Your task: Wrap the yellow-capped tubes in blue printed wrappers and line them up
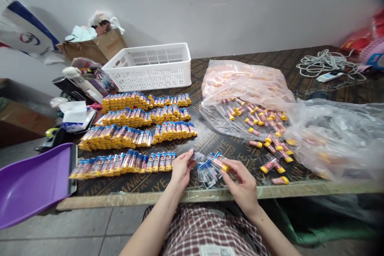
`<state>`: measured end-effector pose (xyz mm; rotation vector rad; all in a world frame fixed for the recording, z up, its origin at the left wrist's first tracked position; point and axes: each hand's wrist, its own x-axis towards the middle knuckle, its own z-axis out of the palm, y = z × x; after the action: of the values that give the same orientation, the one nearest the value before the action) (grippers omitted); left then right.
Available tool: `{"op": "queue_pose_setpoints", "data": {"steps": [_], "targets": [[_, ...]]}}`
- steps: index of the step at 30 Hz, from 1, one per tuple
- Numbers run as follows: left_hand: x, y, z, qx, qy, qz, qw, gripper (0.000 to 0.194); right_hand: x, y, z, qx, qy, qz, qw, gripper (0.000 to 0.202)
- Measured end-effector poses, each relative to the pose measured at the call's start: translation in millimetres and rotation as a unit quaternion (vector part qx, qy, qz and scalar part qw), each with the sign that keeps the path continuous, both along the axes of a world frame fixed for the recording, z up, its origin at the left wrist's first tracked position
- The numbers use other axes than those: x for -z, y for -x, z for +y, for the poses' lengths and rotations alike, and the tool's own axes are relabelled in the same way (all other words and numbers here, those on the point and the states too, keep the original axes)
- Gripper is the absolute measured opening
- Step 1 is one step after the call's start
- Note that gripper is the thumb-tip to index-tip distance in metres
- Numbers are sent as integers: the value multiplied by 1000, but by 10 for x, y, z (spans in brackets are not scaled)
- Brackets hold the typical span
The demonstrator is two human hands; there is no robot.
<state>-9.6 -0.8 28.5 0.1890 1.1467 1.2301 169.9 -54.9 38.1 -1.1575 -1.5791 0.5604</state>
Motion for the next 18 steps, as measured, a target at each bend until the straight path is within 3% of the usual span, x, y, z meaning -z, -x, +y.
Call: {"op": "queue_pose_setpoints", "data": {"steps": [4, 9, 14, 18], "targets": [[-30, 9, 0, -33, 8, -4, 999, 32, -15, 42, -19, 7, -75, -32, 997, 35], [-44, 11, -3, -42, 6, -2, 999, 39, -39, 106, -25, -9, -107, -51, 993, 43], [-29, -47, -47, -44, -34, 35, 998, 39, 37, 147, -43, -43, -81, -52, 994, 42], [-77, -97, -113, 9, -80, 24, 996, 39, 127, 136, -39, -74, -23, -48, 996, 39]]}}
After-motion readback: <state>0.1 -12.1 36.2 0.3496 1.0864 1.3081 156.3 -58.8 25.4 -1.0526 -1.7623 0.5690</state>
